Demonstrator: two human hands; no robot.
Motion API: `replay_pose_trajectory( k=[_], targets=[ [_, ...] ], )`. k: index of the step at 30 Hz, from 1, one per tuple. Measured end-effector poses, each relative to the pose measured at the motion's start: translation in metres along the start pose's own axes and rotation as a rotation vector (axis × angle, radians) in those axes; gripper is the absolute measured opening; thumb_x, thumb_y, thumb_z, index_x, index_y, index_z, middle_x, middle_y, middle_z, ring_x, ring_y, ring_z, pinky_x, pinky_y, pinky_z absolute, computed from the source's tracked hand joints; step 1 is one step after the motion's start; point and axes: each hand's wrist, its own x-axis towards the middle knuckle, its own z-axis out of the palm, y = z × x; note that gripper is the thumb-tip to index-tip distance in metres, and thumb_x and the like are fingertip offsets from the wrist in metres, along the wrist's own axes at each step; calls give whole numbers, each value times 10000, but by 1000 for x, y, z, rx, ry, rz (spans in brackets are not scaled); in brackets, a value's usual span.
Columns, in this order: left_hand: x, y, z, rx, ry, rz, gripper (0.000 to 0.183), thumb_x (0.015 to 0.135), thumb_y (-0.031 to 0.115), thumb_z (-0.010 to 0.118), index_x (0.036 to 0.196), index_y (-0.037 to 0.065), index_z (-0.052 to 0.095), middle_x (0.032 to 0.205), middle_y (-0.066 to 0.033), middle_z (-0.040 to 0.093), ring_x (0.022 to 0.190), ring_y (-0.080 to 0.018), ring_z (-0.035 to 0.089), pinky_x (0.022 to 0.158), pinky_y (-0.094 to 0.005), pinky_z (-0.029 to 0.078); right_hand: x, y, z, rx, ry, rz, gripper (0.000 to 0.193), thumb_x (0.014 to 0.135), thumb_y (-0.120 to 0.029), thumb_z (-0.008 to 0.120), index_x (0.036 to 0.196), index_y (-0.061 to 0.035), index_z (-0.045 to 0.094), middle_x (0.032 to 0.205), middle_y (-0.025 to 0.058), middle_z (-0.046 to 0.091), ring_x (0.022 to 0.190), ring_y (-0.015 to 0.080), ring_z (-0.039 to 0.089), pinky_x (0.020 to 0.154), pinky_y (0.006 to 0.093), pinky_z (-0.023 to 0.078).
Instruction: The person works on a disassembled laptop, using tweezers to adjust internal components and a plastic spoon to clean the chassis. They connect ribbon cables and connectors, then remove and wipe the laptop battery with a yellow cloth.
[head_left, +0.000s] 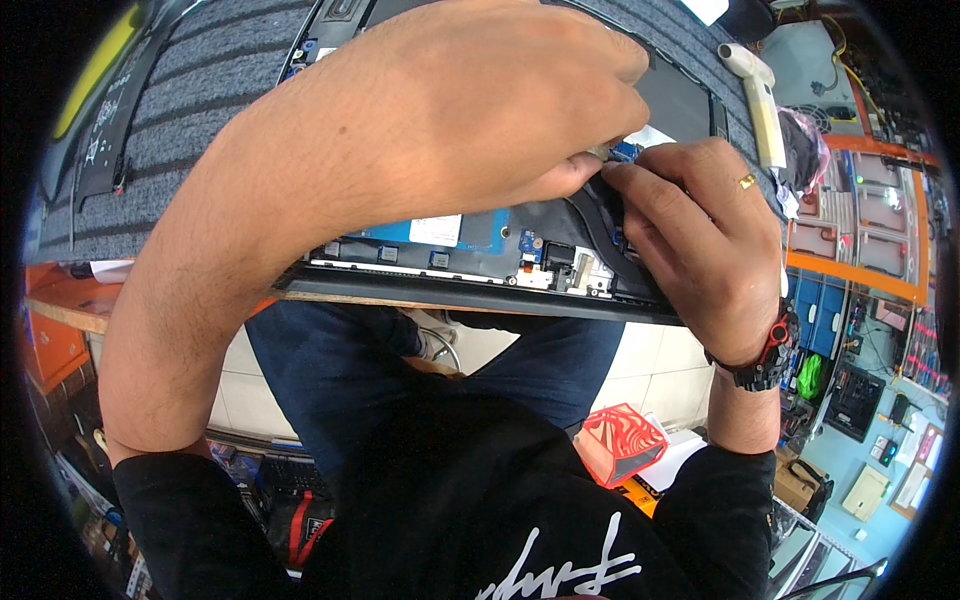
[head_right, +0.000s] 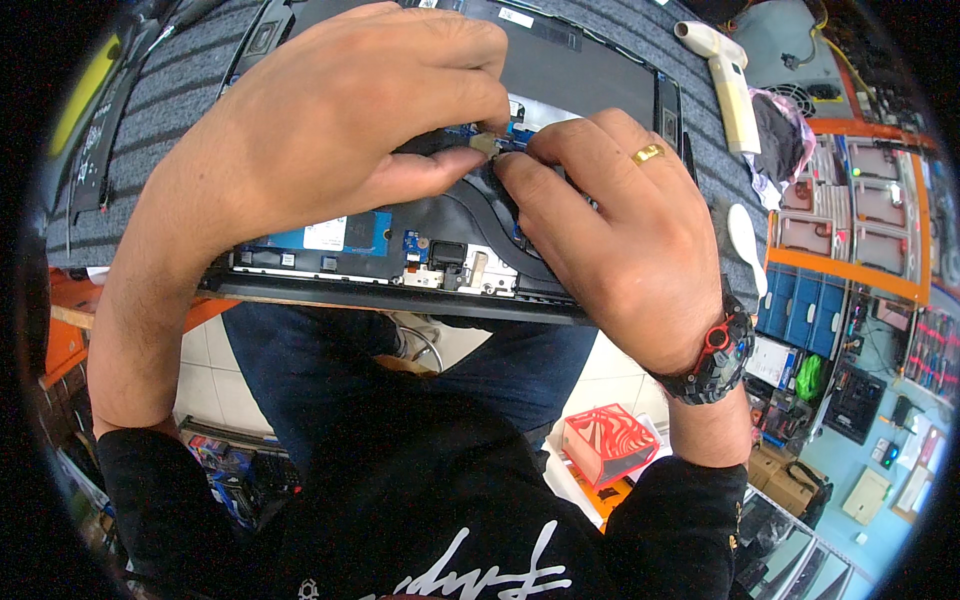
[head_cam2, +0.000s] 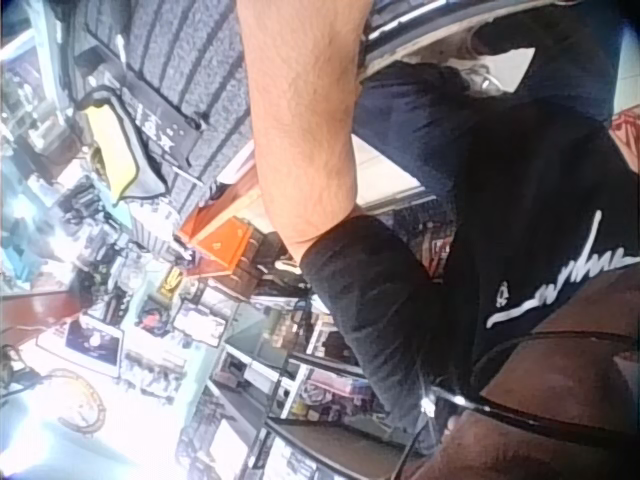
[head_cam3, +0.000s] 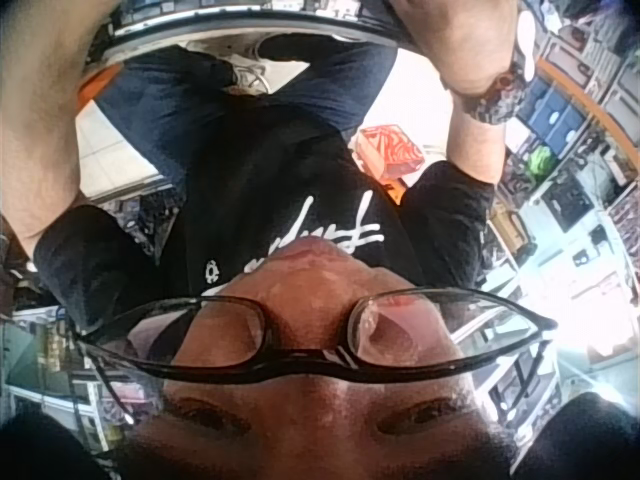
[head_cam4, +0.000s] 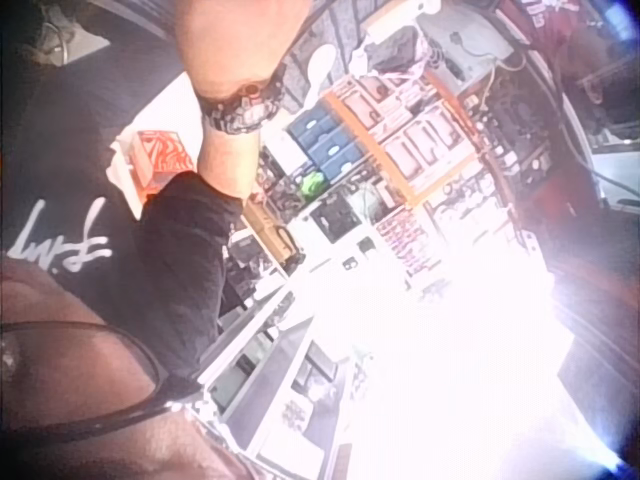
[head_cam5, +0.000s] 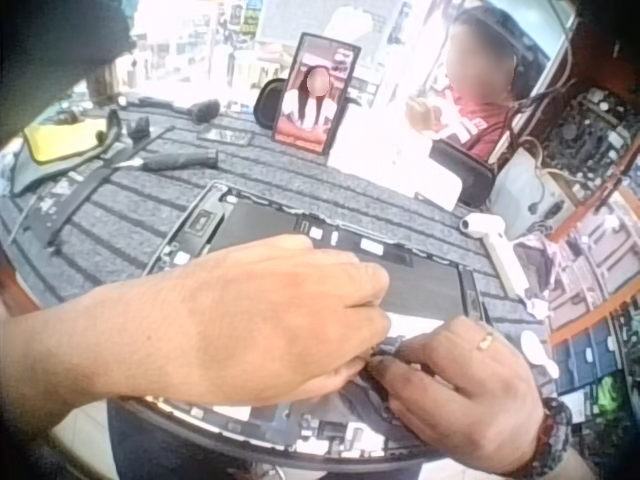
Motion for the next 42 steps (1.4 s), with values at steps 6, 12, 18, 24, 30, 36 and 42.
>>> replay_pose_trajectory(
  k=[6, 12, 18, 24, 30, 36, 42],
  targets=[
    [0, 0, 0, 4, 12, 4, 186, 971, 200, 738, 1011, 21, 706, 1048, -105, 648, 1026, -254, 665, 888, -391, 533, 1, 1, 0, -13, -2, -35, 358, 755, 52, 828, 1108, 1, 792, 1046, 126, 722, 932, 303, 719, 771, 402, 587],
    [1, 1, 0, 7, 12, 2, 186, 976, 204, 736, 1008, 23, 709, 1041, -103, 648, 1019, -253, 665, 886, -387, 533, 1, 1, -1, -26, -14, -49, 375, 748, 41, 829, 1118, -4, 785, 1050, 125, 717, 938, 315, 714, 774, 409, 584],
    [0, 3, -2, 7, -13, -23, 184, 975, 202, 737, 1000, 22, 711, 1027, -101, 648, 1007, -253, 666, 875, -386, 532, 2, 0, -1, -32, -19, -58, 386, 744, 37, 829, 1125, -8, 784, 1050, 124, 712, 941, 316, 713, 779, 414, 587],
    [0, 4, -2, -9, 3, -25, 187, 971, 206, 739, 992, 23, 707, 1020, -100, 645, 1003, -251, 665, 871, -385, 532, 3, 0, -1, -24, -18, -64, 390, 746, 38, 825, 1132, -10, 787, 1052, 127, 715, 940, 317, 715, 779, 408, 589],
    [-1, -1, -2, -8, 7, 12, 183, 975, 210, 731, 1006, 32, 704, 1032, -89, 640, 1009, -240, 661, 873, -380, 528, 1, 2, -3, 52, 17, 27, 345, 788, 64, 813, 1122, -21, 811, 1035, 118, 730, 942, 299, 720, 784, 388, 580],
    [0, 1, -2, 13, -6, -15, 172, 991, 223, 711, 1013, 52, 703, 1020, -76, 630, 1005, -233, 658, 870, -376, 520, 0, 7, 0, 128, 35, 65, 284, 844, 43, 800, 1118, -29, 821, 1030, 113, 733, 948, 289, 721, 810, 379, 575],
    [-2, 3, 1, 14, -22, -56, 171, 976, 216, 729, 1034, 57, 709, 1041, -73, 639, 1023, -247, 664, 898, -390, 520, 1, 10, 2, 106, 17, 50, 291, 850, 42, 795, 1133, -21, 814, 1055, 115, 728, 966, 293, 720, 826, 382, 578]
  ],
)
